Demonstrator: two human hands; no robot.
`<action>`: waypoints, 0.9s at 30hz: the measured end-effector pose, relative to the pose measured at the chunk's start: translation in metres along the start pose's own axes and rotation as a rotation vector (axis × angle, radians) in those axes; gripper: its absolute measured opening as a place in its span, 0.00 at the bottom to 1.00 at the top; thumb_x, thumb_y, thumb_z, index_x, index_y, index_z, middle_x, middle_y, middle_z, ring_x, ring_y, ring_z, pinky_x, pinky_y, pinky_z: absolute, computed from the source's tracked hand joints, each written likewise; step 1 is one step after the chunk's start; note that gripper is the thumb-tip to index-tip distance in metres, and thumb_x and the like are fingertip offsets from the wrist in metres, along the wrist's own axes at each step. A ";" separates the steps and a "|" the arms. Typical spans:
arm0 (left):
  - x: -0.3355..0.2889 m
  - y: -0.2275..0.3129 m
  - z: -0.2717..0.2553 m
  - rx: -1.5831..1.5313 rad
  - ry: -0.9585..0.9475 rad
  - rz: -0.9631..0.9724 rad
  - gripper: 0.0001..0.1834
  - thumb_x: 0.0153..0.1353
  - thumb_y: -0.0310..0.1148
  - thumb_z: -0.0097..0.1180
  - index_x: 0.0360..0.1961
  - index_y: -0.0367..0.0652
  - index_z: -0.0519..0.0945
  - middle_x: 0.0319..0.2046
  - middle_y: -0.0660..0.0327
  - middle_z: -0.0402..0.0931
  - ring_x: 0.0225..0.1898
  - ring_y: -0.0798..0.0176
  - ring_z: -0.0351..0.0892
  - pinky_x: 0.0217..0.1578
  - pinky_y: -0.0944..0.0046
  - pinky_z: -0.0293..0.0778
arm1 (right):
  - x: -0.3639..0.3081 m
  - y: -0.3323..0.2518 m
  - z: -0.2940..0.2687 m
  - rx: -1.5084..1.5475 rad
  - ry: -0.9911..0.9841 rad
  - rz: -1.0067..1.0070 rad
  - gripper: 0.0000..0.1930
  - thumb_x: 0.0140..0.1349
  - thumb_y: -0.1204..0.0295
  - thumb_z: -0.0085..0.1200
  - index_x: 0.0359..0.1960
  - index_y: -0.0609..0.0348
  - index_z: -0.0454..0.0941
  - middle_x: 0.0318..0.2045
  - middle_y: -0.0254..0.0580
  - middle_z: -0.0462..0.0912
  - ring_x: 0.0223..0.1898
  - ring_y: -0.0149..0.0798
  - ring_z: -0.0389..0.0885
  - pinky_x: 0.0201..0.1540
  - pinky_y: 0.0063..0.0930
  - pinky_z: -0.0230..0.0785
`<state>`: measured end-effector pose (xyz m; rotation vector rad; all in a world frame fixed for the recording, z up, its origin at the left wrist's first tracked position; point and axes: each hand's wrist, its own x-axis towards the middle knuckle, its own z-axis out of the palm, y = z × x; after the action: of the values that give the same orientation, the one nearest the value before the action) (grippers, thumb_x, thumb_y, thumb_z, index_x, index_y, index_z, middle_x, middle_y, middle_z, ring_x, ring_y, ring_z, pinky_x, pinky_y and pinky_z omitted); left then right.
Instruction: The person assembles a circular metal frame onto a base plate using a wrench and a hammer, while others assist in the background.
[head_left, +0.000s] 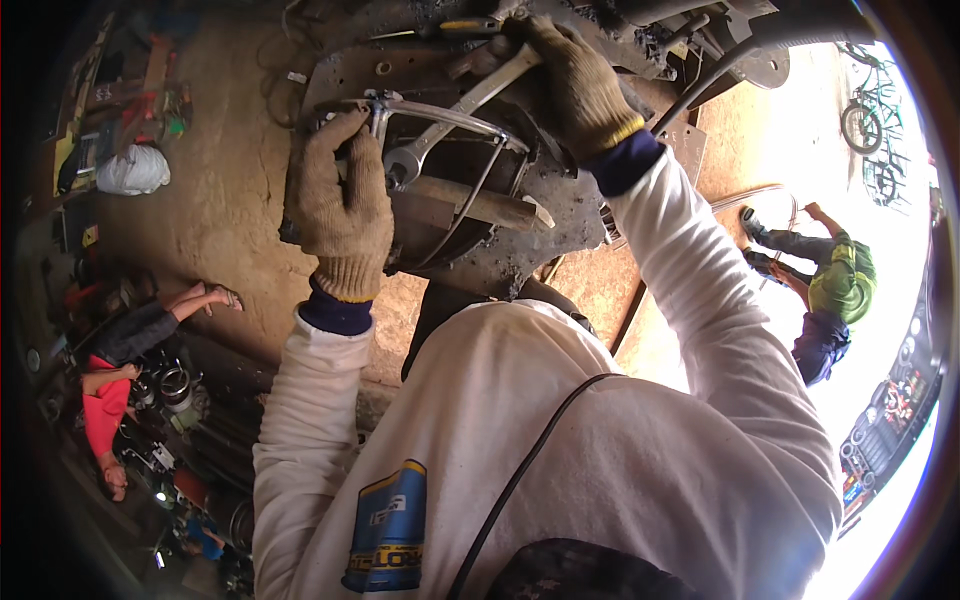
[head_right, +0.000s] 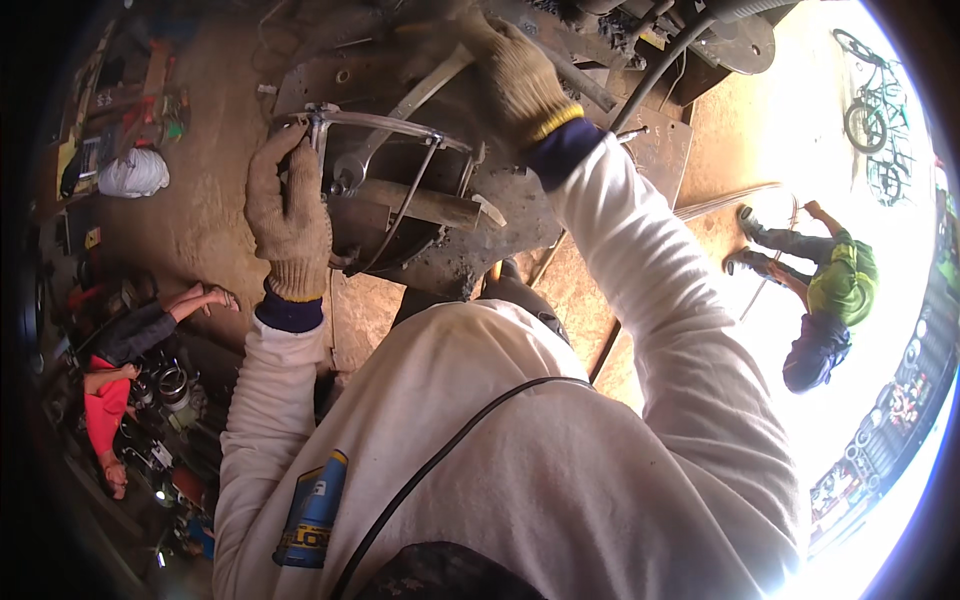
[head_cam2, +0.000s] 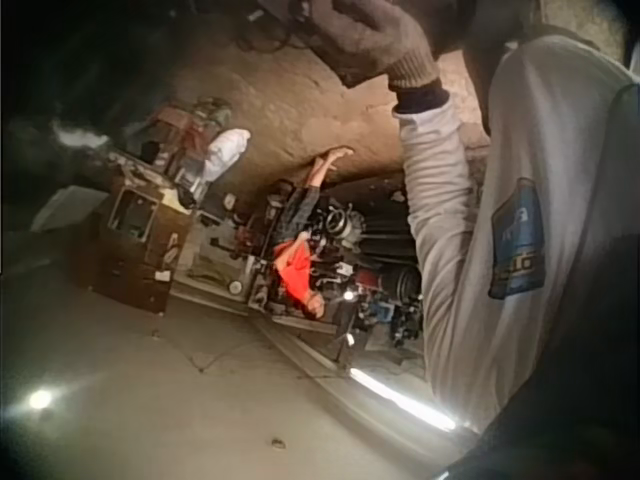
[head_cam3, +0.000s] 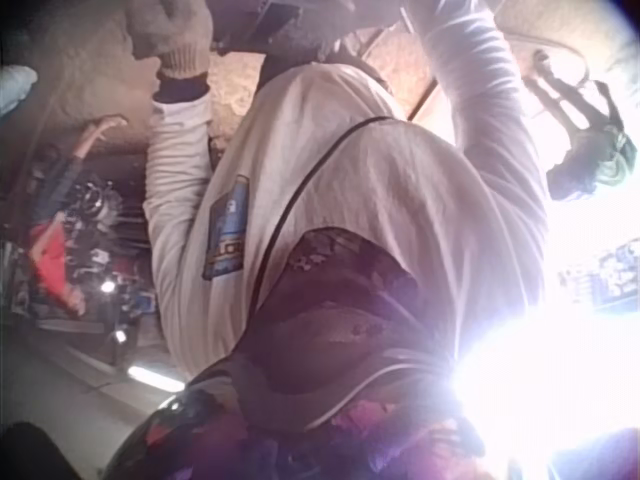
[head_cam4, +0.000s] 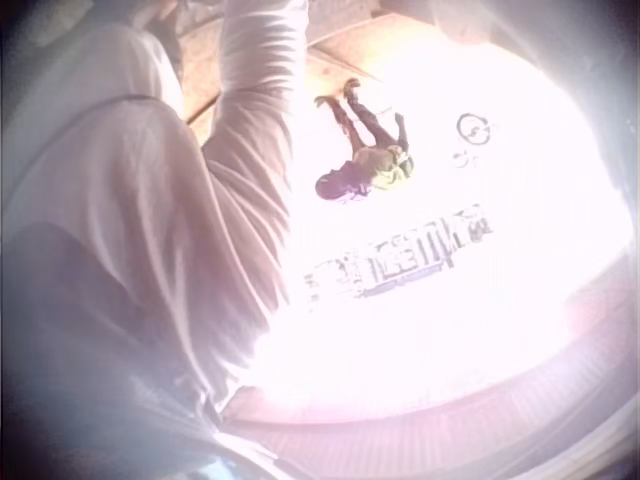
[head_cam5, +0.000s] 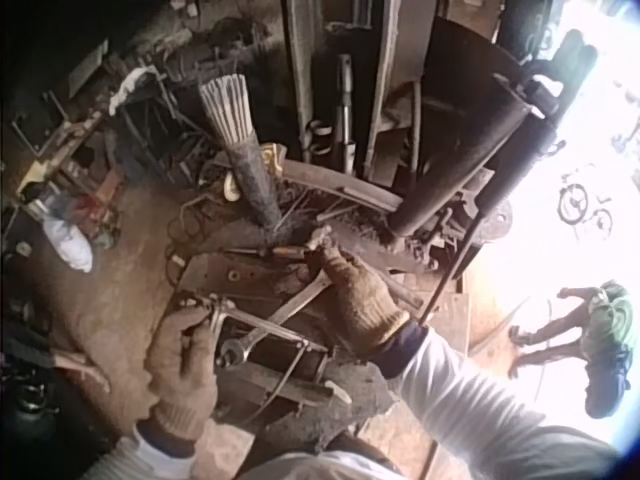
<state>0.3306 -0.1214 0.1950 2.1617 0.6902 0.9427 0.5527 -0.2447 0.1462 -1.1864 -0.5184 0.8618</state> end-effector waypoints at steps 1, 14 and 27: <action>0.001 -0.001 0.000 0.028 -0.012 0.011 0.10 0.67 0.24 0.60 0.48 0.35 0.82 0.43 0.54 0.84 0.43 0.60 0.84 0.45 0.64 0.80 | 0.009 -0.009 0.011 0.545 -0.022 0.192 0.16 0.80 0.63 0.39 0.53 0.61 0.76 0.40 0.42 0.83 0.44 0.40 0.81 0.48 0.36 0.77; -0.003 -0.002 -0.004 0.015 -0.041 -0.057 0.12 0.69 0.25 0.58 0.52 0.37 0.82 0.48 0.56 0.82 0.50 0.63 0.80 0.53 0.65 0.75 | 0.025 0.001 0.016 0.678 -0.035 0.205 0.13 0.78 0.65 0.42 0.53 0.59 0.74 0.39 0.44 0.82 0.40 0.44 0.81 0.50 0.43 0.77; 0.000 0.007 -0.004 -0.018 -0.015 -0.020 0.11 0.67 0.22 0.59 0.50 0.35 0.81 0.46 0.54 0.83 0.45 0.62 0.84 0.48 0.65 0.80 | 0.001 -0.003 0.016 0.856 0.008 0.159 0.12 0.79 0.64 0.42 0.51 0.58 0.72 0.37 0.43 0.78 0.42 0.43 0.78 0.54 0.43 0.74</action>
<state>0.3288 -0.1248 0.2019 2.1403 0.6917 0.9178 0.5422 -0.2351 0.1542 -0.4426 -0.0142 1.0623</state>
